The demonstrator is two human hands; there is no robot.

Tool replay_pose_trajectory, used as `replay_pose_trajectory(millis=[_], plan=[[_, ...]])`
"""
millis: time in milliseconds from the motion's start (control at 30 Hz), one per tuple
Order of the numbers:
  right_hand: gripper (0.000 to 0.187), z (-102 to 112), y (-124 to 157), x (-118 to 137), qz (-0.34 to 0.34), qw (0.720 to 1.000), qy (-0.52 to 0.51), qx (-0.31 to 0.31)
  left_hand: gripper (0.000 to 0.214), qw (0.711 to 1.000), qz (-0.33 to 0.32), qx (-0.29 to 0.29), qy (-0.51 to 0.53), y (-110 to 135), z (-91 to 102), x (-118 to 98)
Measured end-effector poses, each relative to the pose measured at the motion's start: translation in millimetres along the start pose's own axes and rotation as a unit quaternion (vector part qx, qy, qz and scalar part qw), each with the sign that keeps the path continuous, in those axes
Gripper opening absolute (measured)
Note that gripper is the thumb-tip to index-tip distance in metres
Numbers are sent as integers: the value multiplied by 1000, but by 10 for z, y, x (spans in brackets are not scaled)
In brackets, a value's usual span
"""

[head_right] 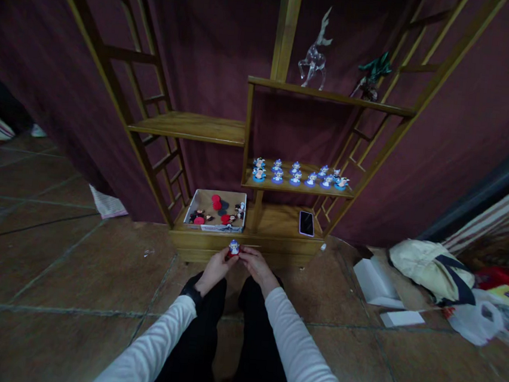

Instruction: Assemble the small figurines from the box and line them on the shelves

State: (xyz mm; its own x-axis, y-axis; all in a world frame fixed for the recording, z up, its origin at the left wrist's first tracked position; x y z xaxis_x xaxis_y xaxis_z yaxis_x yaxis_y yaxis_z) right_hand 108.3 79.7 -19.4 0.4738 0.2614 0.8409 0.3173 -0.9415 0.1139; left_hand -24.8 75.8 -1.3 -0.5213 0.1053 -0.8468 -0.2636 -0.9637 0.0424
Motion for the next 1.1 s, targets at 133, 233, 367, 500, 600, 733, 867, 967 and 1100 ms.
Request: replay_pose_trajectory(millis=[133,233,367,500,600,733,867,967,1100], plan=[[32,-41,19,44,3,1000,5,13,25,993,-14,16,120,-73,-15,21],[36,-74,35,75,10,1000,10,15,28,973,-12,47,227,-118,-44,54],[40,-71,29,71,15,1000,11,10,35,944,10,84,318,-143,-87,102],[43,-29,-1,27,17,1000,13,1,39,926,33,77,367,-147,-84,153],[43,-7,-19,-3,20,1000,17,1,35,915,43,95,390,-150,-78,179],[43,10,-42,-33,29,999,37,6,32,900,55,123,415,-147,-61,190],[38,41,-71,-57,46,995,93,-8,36,889,59,120,439,-128,-49,170],[34,46,-76,-49,69,986,146,-24,40,881,53,91,461,-112,-37,154],[30,9,-61,-23,85,981,174,-30,33,878,52,68,471,-100,-29,154]])
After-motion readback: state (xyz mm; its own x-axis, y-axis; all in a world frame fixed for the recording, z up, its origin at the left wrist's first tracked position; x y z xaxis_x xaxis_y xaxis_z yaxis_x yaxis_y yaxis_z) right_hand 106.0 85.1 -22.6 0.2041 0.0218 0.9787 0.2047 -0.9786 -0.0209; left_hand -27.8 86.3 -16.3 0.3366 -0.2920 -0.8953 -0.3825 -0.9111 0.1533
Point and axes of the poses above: each hand's wrist, its own y-axis away from the middle knuckle, its own z-axis out of the back of the hand, x = y × z, the point moved 4 cm from there along -y, towards the middle knuckle, and after that the axes turned 8 degrees about x, right-handed, at the moved point
